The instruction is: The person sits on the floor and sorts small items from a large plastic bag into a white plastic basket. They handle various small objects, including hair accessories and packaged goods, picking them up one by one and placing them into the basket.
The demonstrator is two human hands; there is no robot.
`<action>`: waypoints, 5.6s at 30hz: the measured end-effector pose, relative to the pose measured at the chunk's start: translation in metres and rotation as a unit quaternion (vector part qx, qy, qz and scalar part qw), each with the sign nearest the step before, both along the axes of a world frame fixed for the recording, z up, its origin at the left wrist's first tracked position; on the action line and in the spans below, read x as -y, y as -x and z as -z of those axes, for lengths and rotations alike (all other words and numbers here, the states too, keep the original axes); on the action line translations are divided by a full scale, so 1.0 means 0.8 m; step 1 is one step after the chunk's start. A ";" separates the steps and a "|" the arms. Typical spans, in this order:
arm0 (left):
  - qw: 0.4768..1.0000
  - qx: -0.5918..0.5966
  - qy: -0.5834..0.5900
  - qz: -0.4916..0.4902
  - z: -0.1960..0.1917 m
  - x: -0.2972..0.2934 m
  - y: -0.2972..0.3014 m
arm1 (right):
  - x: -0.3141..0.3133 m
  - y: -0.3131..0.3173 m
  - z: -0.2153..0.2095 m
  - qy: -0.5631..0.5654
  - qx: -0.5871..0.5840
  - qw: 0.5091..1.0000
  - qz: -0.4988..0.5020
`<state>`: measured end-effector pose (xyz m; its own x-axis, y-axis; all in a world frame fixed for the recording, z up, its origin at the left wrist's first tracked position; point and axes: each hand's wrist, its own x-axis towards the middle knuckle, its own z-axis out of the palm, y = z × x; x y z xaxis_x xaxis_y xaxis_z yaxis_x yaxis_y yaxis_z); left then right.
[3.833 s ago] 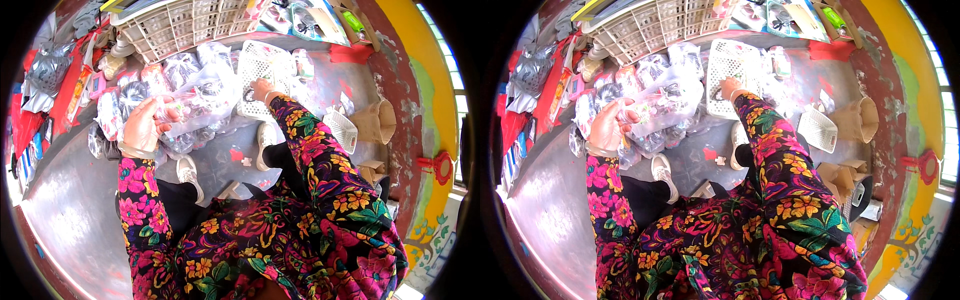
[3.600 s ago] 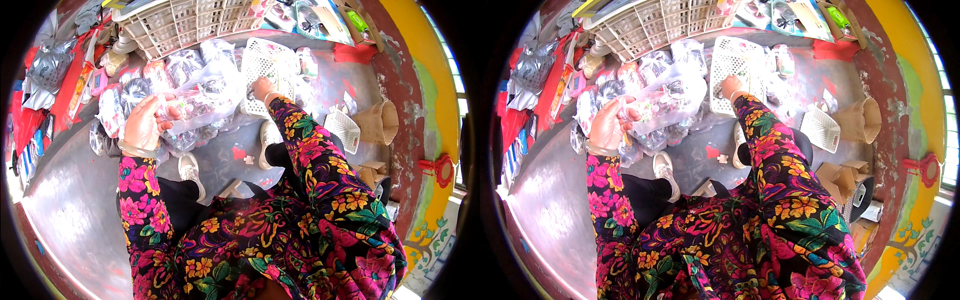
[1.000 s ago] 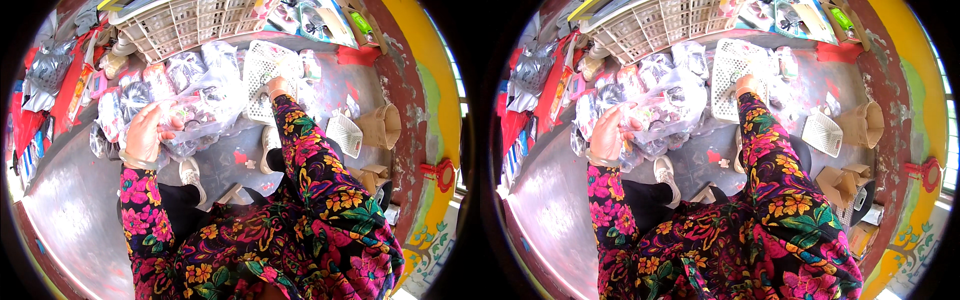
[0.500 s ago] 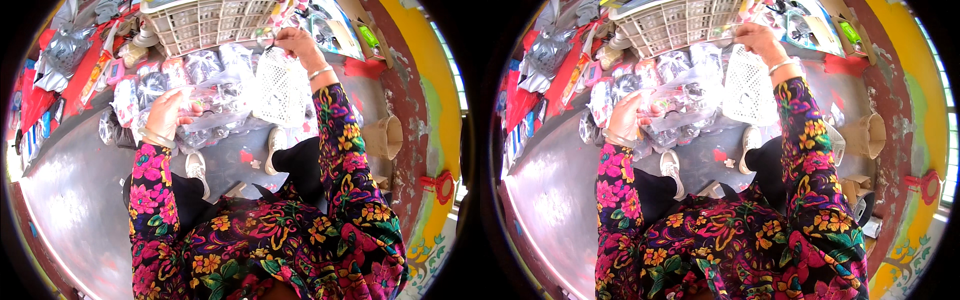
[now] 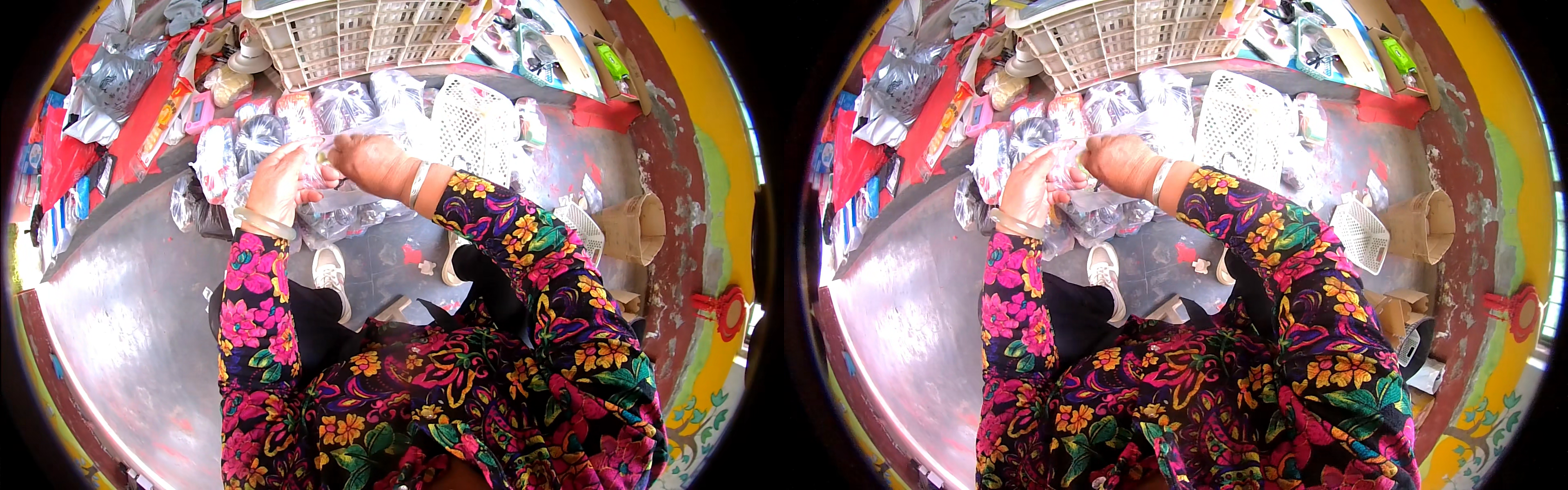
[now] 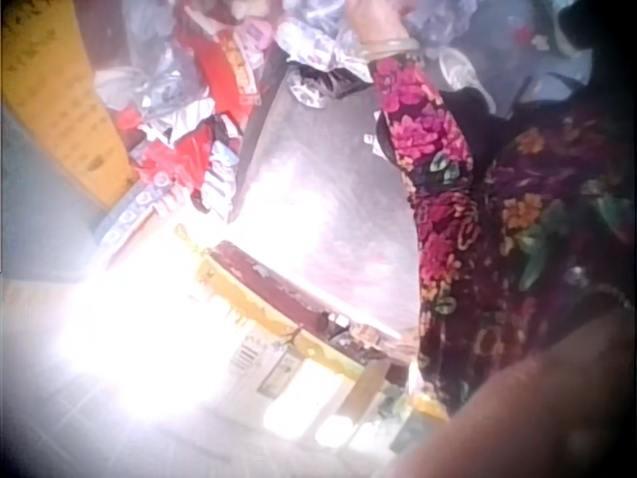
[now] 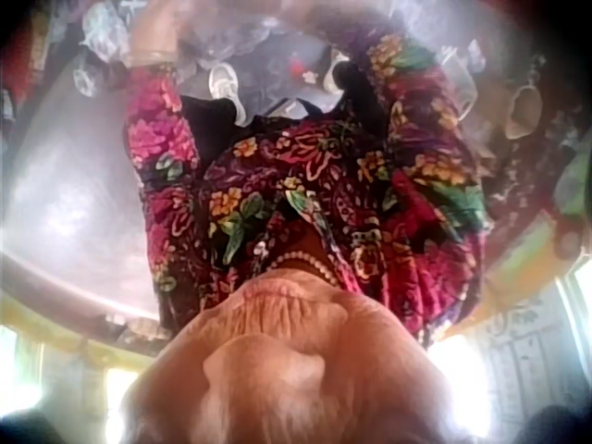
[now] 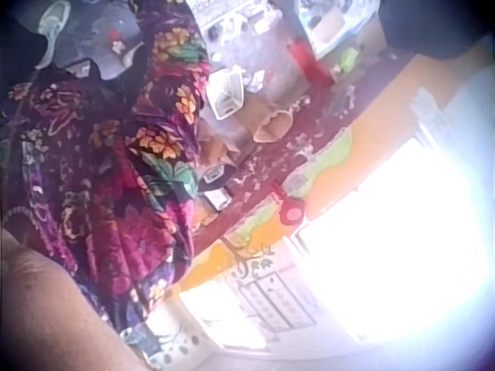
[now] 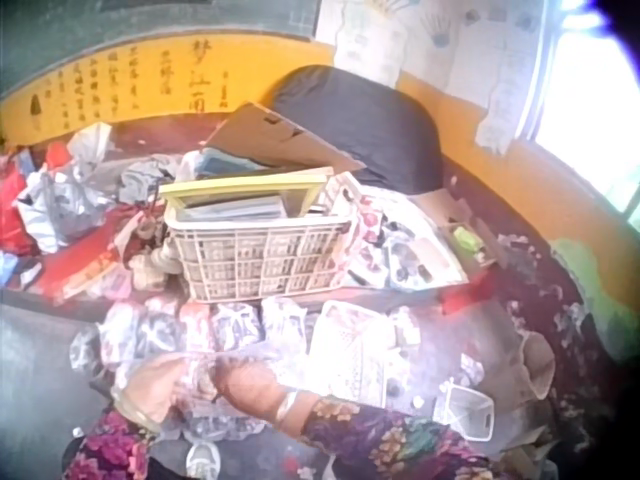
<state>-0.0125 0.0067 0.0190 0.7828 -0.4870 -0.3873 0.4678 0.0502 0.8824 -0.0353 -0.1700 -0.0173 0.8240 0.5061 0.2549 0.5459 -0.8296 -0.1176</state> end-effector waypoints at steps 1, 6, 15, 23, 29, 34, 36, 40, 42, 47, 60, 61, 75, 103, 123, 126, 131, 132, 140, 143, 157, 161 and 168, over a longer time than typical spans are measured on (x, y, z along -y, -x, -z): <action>1.000 -0.004 0.000 0.000 0.001 0.003 0.000 | 0.005 -0.002 0.008 -0.013 -0.046 0.999 -0.018; 0.999 0.001 -0.028 -0.018 -0.010 -0.010 0.006 | 0.060 -0.039 -0.068 -0.391 -0.237 0.884 0.098; 1.000 0.002 -0.013 0.020 -0.003 0.009 0.001 | 0.277 -0.023 0.095 -0.027 -0.397 0.828 0.394; 0.999 -0.003 -0.026 0.026 -0.014 0.012 0.001 | 0.239 0.009 0.196 0.091 -0.445 0.760 0.464; 0.999 -0.010 -0.034 0.013 -0.015 0.007 0.001 | 0.170 0.029 0.126 0.104 -0.451 0.758 0.460; 1.000 -0.007 -0.023 0.013 -0.010 0.005 0.000 | 0.191 0.028 0.181 -0.085 -0.348 0.663 0.657; 1.000 -0.010 -0.008 0.024 -0.007 0.013 0.001 | 0.248 0.033 0.230 -0.016 -0.337 0.709 0.619; 1.000 0.004 -0.014 0.007 -0.013 -0.001 0.004 | 0.251 -0.003 0.142 0.171 -0.330 0.813 0.448; 1.000 0.011 -0.002 0.026 -0.012 0.007 0.004 | 0.294 -0.027 0.107 0.207 -0.223 0.878 0.369; 0.999 0.008 -0.028 0.028 -0.006 -0.002 0.006 | 0.186 -0.051 -0.055 -0.660 -0.105 0.732 0.135; 0.999 0.001 -0.033 0.015 -0.005 -0.003 0.007 | 0.070 -0.020 -0.062 -0.244 0.008 0.958 0.152; 0.999 0.003 -0.030 0.017 -0.005 -0.003 0.006 | 0.080 -0.016 -0.075 -0.247 0.012 0.951 0.184; 0.999 0.011 -0.025 0.031 -0.007 0.008 0.006 | 0.052 0.033 -0.003 0.140 -0.097 0.927 0.333; 0.999 0.001 0.040 -0.033 -0.006 0.002 0.001 | 0.083 0.018 -0.067 -0.609 -0.343 0.688 0.195; 0.983 0.153 -0.044 0.086 -0.072 0.039 0.038 | 0.035 0.057 -0.105 -0.358 -0.030 0.918 0.169; 0.977 0.188 -0.045 0.085 -0.095 0.050 0.060 | 0.017 0.086 -0.150 -0.435 0.005 0.900 0.029; 0.964 0.253 -0.055 0.054 -0.118 0.034 0.117 | 0.012 0.146 -0.200 -0.475 0.071 0.877 -0.027; 0.986 0.168 0.008 0.017 -0.117 0.032 0.129 | 0.010 0.152 -0.198 -0.482 0.098 0.870 -0.045; 0.950 0.232 -0.121 0.170 -0.199 0.059 0.186 | 0.080 0.208 -0.234 -0.482 -0.201 0.851 -0.047; 0.944 0.259 -0.128 0.156 -0.200 0.062 0.217 | 0.071 0.236 -0.208 -0.510 -0.221 0.826 -0.089; 0.951 0.280 -0.107 0.073 -0.204 0.100 0.211 | 0.124 0.232 -0.222 -0.558 -0.340 0.757 0.010; 0.973 0.217 -0.070 0.029 -0.217 0.079 0.204 | 0.159 0.224 -0.222 -0.593 -0.268 0.748 0.133; 0.985 0.170 -0.023 0.033 -0.204 0.053 0.194 | 0.162 0.230 -0.153 -0.468 -0.244 0.804 0.274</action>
<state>-0.1677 -0.0359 0.1826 0.8378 -0.5297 -0.1319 0.1462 -0.0150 0.9891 -0.2193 -0.2997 0.1053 0.9751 -0.1930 -0.1091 -0.1727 -0.3528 -0.9196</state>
